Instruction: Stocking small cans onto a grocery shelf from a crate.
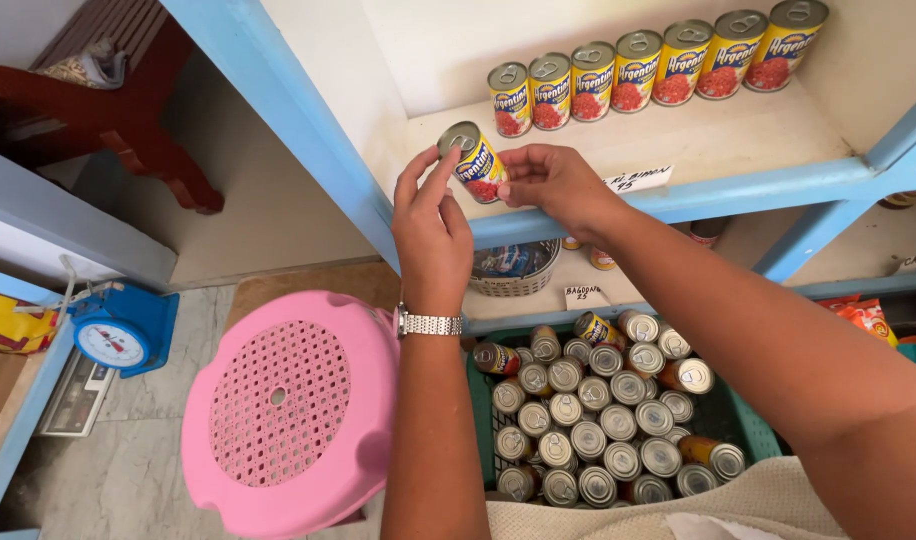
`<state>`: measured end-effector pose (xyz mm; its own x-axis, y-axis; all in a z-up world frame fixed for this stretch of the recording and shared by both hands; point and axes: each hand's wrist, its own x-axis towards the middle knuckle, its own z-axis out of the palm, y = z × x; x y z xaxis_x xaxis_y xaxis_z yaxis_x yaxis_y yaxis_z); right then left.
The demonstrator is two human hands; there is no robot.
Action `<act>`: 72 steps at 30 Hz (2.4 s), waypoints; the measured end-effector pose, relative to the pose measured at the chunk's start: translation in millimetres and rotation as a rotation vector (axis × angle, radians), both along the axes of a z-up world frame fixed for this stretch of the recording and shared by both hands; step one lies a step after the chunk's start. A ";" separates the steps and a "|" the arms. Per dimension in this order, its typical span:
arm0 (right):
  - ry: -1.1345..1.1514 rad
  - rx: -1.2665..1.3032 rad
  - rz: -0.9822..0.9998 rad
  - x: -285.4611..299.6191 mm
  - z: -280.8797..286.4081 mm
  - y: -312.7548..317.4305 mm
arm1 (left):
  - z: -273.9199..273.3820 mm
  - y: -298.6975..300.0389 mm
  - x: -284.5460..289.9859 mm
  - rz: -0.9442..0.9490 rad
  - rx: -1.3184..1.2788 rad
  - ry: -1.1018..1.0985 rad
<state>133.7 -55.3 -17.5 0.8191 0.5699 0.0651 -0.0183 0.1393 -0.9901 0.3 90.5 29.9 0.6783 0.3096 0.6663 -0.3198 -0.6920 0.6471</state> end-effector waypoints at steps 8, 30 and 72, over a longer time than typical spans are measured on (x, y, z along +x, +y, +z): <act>-0.066 -0.111 -0.023 40.1 -29.2 27.7 | -28.8 5.7 16.0 0.034 0.045 0.007; -0.307 -0.404 -0.298 50.3 -42.7 47.2 | -46.1 13.8 43.6 0.040 0.106 0.049; -0.149 -0.357 -0.188 60.9 -38.9 58.9 | -65.1 52.5 145.3 -0.095 0.206 -0.009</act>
<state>194.6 3.6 -56.4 0.9076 0.4195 0.0161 0.1213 -0.2254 -0.9667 145.6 143.0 -35.2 0.6918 0.1014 0.7149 -0.3949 -0.7758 0.4922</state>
